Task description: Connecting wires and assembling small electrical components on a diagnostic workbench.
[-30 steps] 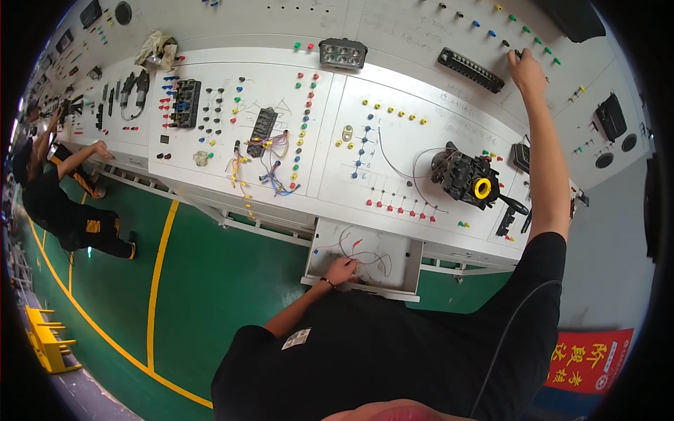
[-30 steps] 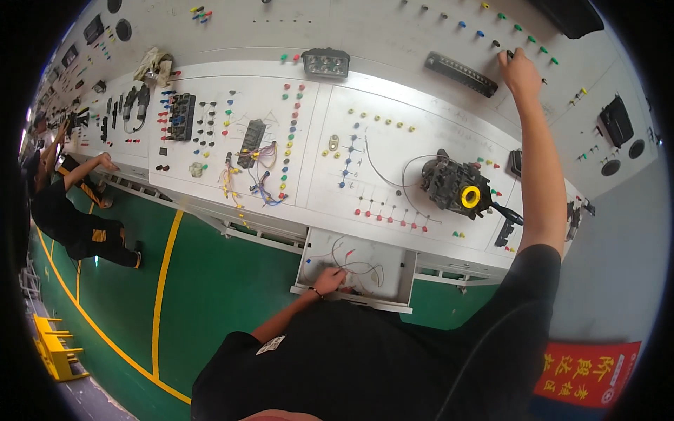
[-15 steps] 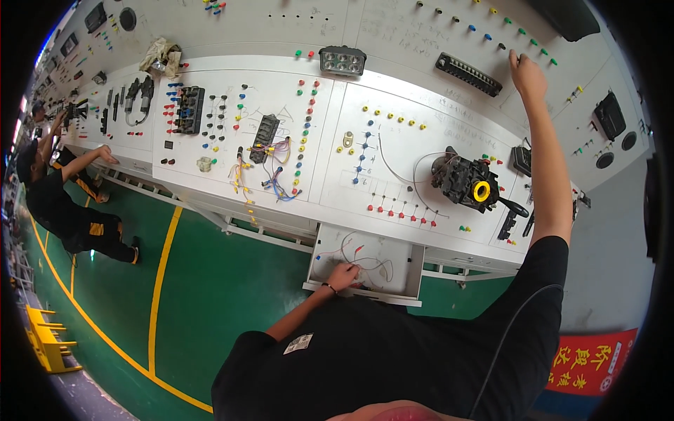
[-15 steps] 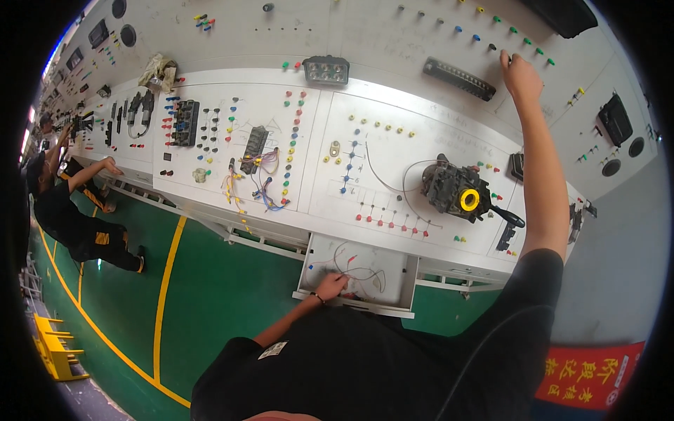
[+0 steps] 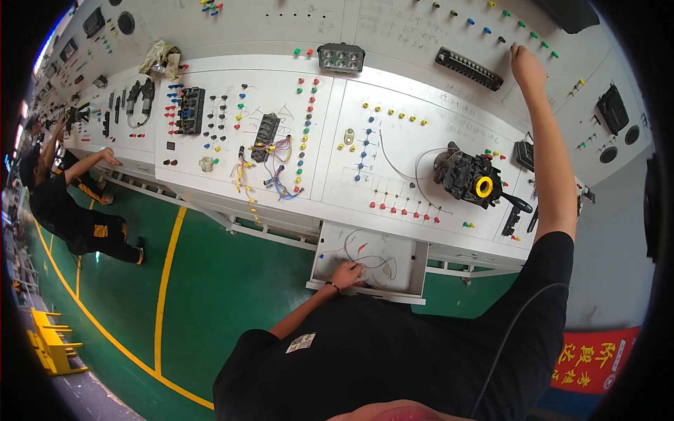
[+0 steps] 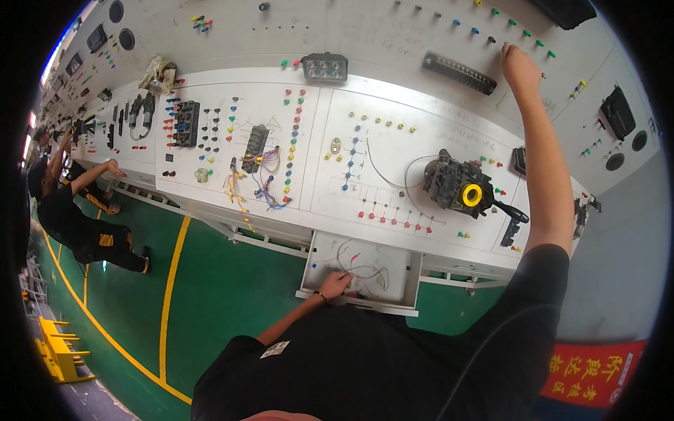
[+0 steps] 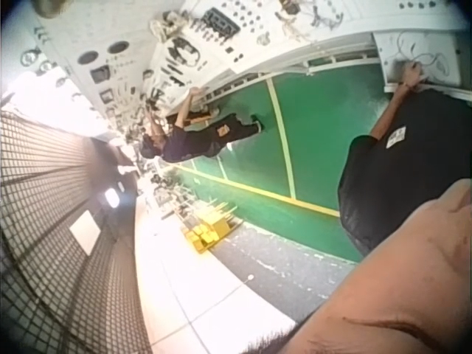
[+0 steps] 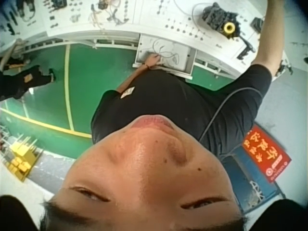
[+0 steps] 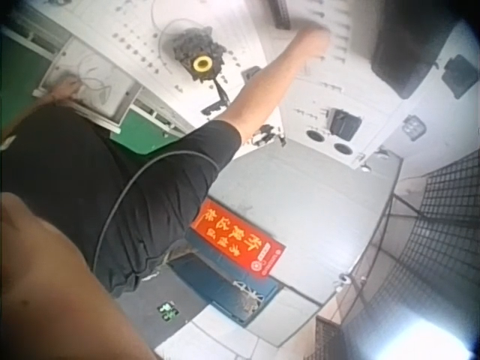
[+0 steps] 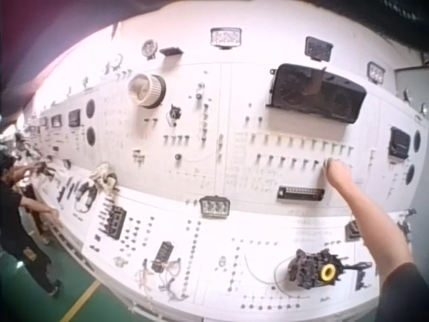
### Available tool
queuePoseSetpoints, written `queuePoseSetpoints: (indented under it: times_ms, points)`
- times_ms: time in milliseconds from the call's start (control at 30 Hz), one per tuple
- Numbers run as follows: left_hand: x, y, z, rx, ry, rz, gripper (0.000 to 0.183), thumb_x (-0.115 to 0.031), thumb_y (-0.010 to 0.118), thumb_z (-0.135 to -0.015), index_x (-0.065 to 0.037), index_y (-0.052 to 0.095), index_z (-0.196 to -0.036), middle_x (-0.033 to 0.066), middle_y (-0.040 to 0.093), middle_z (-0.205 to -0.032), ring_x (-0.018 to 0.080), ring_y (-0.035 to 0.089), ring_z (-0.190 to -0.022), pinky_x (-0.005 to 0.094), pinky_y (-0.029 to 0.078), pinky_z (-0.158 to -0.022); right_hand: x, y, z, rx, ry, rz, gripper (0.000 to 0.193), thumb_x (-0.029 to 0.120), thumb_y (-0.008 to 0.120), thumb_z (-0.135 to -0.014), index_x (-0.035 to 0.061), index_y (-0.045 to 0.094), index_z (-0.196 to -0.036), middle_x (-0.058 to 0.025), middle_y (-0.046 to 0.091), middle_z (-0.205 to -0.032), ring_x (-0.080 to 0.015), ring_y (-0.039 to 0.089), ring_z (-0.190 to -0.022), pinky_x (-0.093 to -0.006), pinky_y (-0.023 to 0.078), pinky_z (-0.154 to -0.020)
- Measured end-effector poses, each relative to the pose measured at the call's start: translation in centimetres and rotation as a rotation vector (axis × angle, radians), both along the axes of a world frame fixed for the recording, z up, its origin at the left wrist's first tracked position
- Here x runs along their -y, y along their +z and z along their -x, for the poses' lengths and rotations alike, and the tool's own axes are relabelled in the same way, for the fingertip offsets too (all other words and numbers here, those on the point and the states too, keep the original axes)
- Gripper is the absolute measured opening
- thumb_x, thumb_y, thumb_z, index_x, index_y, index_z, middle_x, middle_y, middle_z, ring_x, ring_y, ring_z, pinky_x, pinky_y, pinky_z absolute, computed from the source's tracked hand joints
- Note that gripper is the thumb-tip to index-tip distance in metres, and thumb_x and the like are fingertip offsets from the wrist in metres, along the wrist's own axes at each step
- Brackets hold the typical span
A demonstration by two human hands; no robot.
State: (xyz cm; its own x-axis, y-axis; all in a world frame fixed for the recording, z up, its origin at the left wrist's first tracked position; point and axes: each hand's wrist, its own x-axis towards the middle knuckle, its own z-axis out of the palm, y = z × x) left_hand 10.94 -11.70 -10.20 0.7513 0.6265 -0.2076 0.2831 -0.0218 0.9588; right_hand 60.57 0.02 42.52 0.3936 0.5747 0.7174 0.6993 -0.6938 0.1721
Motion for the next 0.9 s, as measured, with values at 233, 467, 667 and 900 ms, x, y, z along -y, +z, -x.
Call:
queuePoseSetpoints:
  times_ms: [233, 467, 667, 900]
  points:
    - [0.1, 0.4, 0.3, -0.027, -0.016, 0.046, 0.04, -0.031, 0.053, -0.094, 0.003, 0.062, -0.075, 0.0086, 0.062, -0.064, 0.0158, 0.058, -0.061, 0.0317, 0.046, -0.06, 0.3, -0.4, -0.2, 0.047, 0.019, 0.013, 0.037, 0.039, 0.042, -0.097, 0.0051, 0.056, -0.1, -0.0205, 0.068, -0.084, -0.041, 0.065, -0.076, -0.051, 0.051, -0.066]
    - [-0.1, -0.5, -0.1, -0.009, -0.011, 0.033, 0.039, -0.029, 0.052, -0.094, 0.003, 0.062, -0.075, 0.0076, 0.062, -0.064, 0.0139, 0.057, -0.06, 0.0308, 0.045, -0.058, 0.8, -0.7, -1.9, 0.105, 0.047, 0.024, 0.04, 0.044, 0.041, -0.097, 0.006, 0.051, -0.097, -0.0205, 0.067, -0.08, -0.0417, 0.064, -0.076, -0.0524, 0.05, -0.066]
    - [-0.3, 0.3, 0.2, -0.02, -0.013, 0.08, 0.038, -0.028, 0.053, -0.093, 0.004, 0.062, -0.076, 0.0111, 0.061, -0.063, 0.0162, 0.058, -0.059, 0.0318, 0.045, -0.06, 0.8, -0.9, -1.5, 0.093, 0.097, -0.031, 0.04, 0.047, 0.045, -0.095, 0.0074, 0.049, -0.1, -0.0193, 0.067, -0.08, -0.0409, 0.064, -0.075, -0.0513, 0.051, -0.064]
    - [-0.2, 0.3, 0.3, -0.023, -0.014, 0.095, 0.039, -0.029, 0.053, -0.093, 0.003, 0.061, -0.073, 0.0085, 0.06, -0.062, 0.0149, 0.057, -0.058, 0.0311, 0.045, -0.06, 1.0, -0.8, -0.6, 0.154, 0.158, -0.036, 0.037, 0.043, 0.044, -0.096, 0.0071, 0.053, -0.092, -0.0167, 0.067, -0.079, -0.0399, 0.064, -0.075, -0.0497, 0.051, -0.063]
